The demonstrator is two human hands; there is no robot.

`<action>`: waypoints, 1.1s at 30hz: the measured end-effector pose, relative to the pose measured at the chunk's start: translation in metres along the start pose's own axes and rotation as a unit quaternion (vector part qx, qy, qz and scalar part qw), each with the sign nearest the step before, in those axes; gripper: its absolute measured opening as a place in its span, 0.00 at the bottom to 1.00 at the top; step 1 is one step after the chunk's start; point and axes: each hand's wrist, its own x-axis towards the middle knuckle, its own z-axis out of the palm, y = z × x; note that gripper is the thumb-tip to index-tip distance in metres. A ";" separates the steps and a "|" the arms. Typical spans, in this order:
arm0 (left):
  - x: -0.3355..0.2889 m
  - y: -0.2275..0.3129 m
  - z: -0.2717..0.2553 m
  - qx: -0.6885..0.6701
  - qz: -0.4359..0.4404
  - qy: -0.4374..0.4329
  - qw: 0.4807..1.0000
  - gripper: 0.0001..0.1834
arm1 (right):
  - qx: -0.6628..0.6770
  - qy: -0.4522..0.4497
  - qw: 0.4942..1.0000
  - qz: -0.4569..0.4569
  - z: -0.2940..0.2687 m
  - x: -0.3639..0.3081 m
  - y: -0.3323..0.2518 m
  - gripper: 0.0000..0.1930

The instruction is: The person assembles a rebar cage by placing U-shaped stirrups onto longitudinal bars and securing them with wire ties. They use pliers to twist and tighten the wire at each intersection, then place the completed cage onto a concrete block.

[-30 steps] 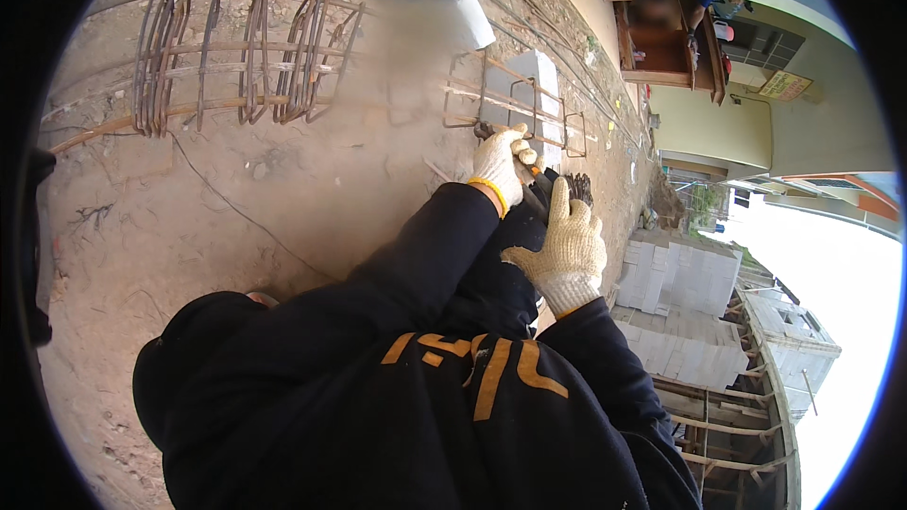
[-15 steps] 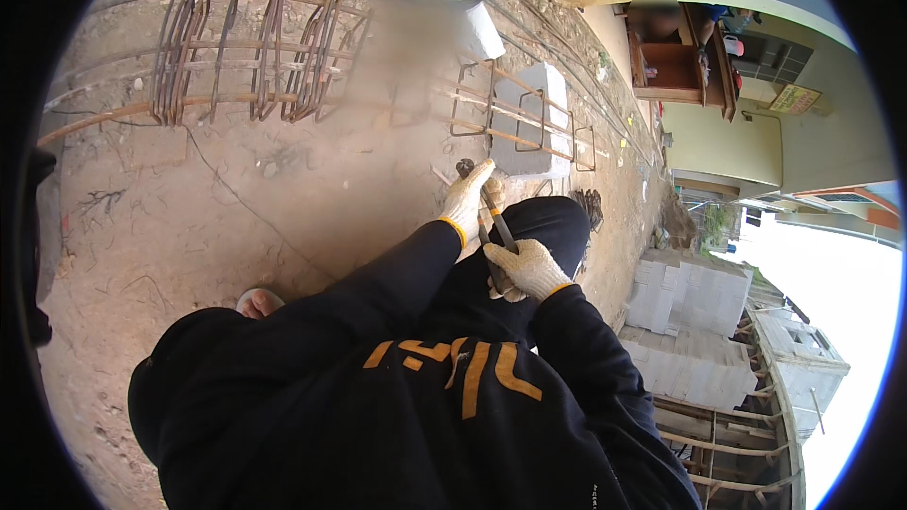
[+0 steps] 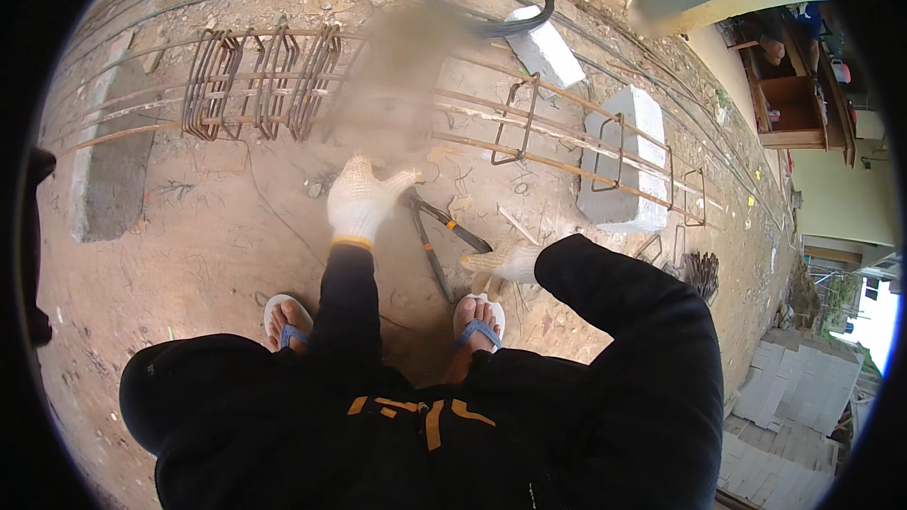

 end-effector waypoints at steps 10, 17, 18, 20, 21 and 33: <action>-0.026 0.031 -0.067 -0.039 0.272 0.376 0.885 0.15 | -0.390 0.293 0.778 -0.395 -0.037 -0.013 -0.044 0.23; 0.072 0.082 -0.112 0.439 0.276 0.171 0.838 0.31 | -0.466 0.476 0.681 -0.304 -0.072 -0.032 -0.144 0.53; 0.080 0.078 -0.115 0.436 0.264 0.113 0.853 0.34 | -0.445 0.462 0.692 -0.331 -0.072 -0.028 -0.151 0.54; 0.088 0.071 -0.122 0.416 0.265 0.040 0.869 0.43 | -0.463 0.429 0.718 -0.292 -0.072 -0.016 -0.159 0.57; 0.087 0.065 -0.132 0.400 0.276 0.029 0.873 0.48 | -0.449 0.422 0.726 -0.303 -0.073 -0.010 -0.160 0.57; 0.071 0.075 -0.180 0.591 0.252 -0.121 0.757 0.68 | -0.440 0.422 0.701 -0.370 -0.077 0.024 -0.146 0.53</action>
